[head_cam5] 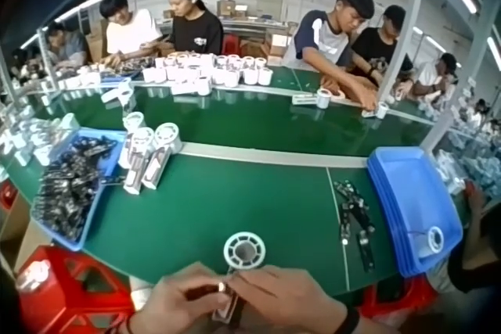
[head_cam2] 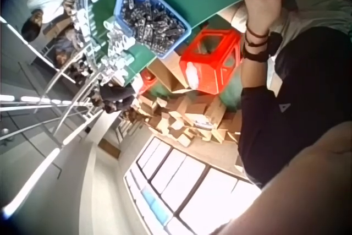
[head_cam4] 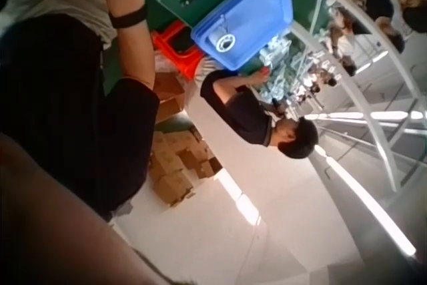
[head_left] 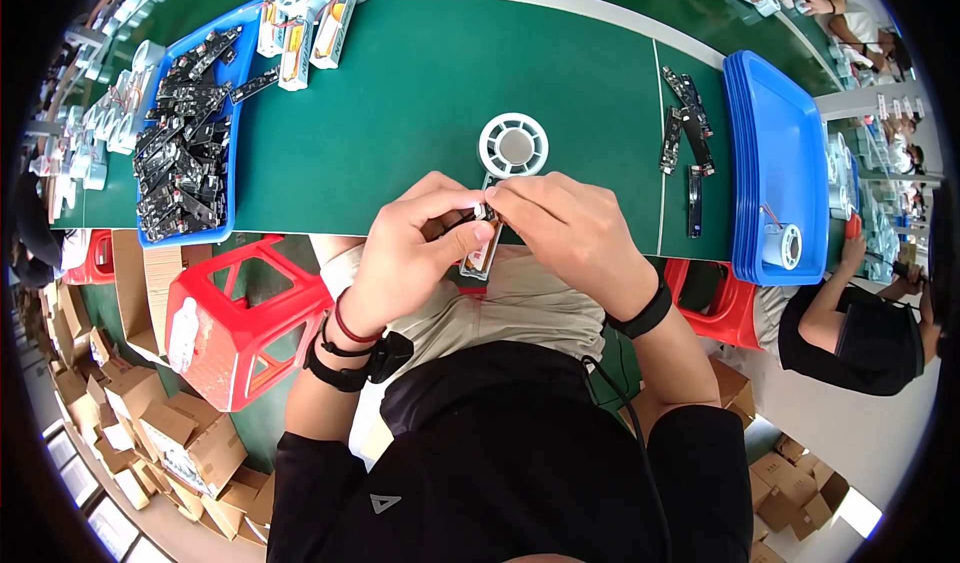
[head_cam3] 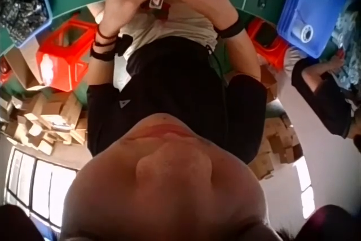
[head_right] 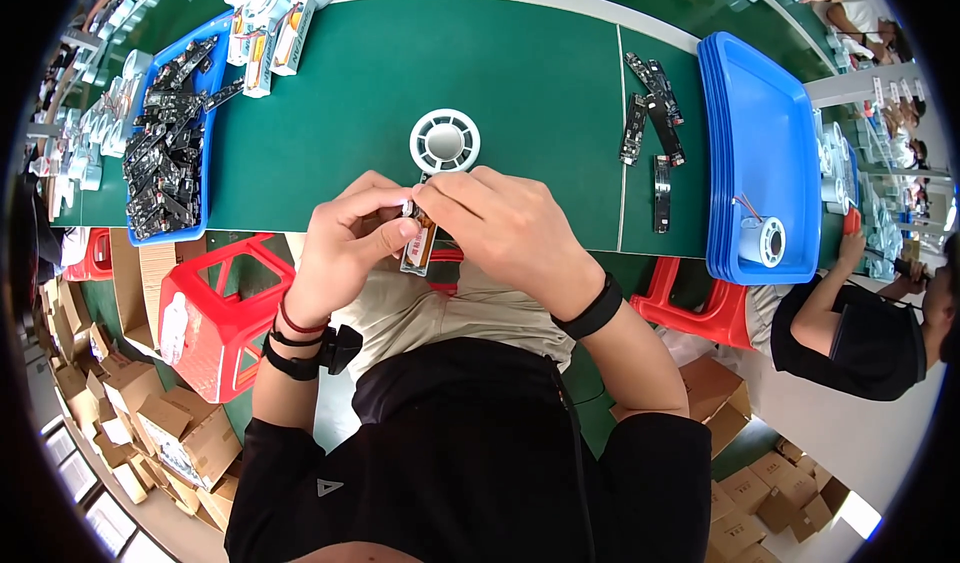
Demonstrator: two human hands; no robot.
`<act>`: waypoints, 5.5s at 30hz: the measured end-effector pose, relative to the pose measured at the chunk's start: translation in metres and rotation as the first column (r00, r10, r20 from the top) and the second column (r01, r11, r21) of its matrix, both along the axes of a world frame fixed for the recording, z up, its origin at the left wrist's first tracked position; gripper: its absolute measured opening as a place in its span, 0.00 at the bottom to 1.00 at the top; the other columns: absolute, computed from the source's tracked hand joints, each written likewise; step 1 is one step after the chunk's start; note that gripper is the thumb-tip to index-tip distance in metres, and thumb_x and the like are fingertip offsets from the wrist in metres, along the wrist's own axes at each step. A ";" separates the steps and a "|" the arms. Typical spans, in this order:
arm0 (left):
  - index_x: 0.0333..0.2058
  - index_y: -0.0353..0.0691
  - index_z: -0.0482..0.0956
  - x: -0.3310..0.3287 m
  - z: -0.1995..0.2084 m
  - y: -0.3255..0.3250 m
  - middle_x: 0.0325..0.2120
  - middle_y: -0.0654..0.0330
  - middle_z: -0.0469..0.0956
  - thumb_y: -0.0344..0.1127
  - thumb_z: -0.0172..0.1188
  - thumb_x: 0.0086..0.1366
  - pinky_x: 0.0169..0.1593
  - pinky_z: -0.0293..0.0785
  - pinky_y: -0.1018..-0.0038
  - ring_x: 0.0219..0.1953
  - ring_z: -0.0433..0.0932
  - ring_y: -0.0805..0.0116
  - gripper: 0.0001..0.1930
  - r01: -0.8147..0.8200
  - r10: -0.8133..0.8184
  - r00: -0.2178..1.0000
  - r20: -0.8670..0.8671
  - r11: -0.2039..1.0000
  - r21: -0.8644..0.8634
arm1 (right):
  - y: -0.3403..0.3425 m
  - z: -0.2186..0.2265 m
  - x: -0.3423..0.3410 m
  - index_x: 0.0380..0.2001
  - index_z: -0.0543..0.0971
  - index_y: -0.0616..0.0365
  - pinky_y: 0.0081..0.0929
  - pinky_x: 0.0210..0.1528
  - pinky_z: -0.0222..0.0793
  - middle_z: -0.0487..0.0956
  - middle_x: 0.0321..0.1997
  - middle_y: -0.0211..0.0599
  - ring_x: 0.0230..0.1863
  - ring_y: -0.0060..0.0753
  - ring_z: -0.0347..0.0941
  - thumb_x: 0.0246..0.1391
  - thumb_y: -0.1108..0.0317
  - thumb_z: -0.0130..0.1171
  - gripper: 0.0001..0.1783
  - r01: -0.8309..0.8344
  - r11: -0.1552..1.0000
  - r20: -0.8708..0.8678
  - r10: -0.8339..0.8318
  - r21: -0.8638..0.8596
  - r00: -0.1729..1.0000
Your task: Assembling small electronic components and placing them into housings on a production line.
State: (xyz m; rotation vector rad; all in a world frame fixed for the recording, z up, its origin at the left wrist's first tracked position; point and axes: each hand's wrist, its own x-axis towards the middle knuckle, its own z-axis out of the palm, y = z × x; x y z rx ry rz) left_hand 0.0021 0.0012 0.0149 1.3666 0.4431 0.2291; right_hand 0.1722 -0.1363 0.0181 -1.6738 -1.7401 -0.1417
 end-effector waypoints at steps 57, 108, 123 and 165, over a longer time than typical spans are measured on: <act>0.39 0.33 0.71 0.038 -0.003 -0.020 0.20 0.60 0.78 0.35 0.62 0.74 0.15 0.73 0.77 0.15 0.77 0.73 0.11 -0.137 0.119 0.963 -0.242 0.989 -0.057 | 0.003 -0.011 -0.019 0.40 0.83 0.65 0.31 0.37 0.79 0.86 0.31 0.45 0.32 0.37 0.85 0.61 0.68 0.65 0.10 0.365 0.868 -0.657 -0.494 -0.336 0.570; 0.37 0.37 0.77 0.082 0.012 0.115 0.43 0.49 0.71 0.19 0.63 0.52 0.53 0.70 0.53 0.48 0.70 0.44 0.12 -0.053 0.361 0.931 -0.052 0.277 0.960 | 0.004 0.031 0.214 0.34 0.83 0.62 0.51 0.45 0.80 0.84 0.39 0.54 0.43 0.59 0.83 0.51 0.71 0.60 0.08 0.590 0.404 0.329 -0.550 -0.700 0.767; 0.42 0.35 0.79 0.065 0.061 0.019 0.32 0.60 0.80 0.28 0.61 0.70 0.38 0.77 0.70 0.34 0.81 0.66 0.05 -0.077 0.087 0.996 0.002 0.895 -0.438 | 0.003 0.087 0.028 0.34 0.81 0.57 0.34 0.40 0.79 0.80 0.40 0.35 0.39 0.44 0.79 0.48 0.76 0.66 0.08 -0.009 1.000 0.095 0.006 0.030 0.995; 0.62 0.37 0.75 0.055 0.016 0.043 0.32 0.66 0.74 0.30 0.54 0.76 0.35 0.69 0.80 0.31 0.69 0.80 0.19 -0.168 0.168 0.980 -0.103 0.986 0.008 | 0.068 0.002 0.002 0.47 0.84 0.58 0.23 0.38 0.81 0.85 0.38 0.32 0.39 0.24 0.83 0.63 0.76 0.65 0.09 0.252 0.950 -0.913 -0.259 -0.183 0.314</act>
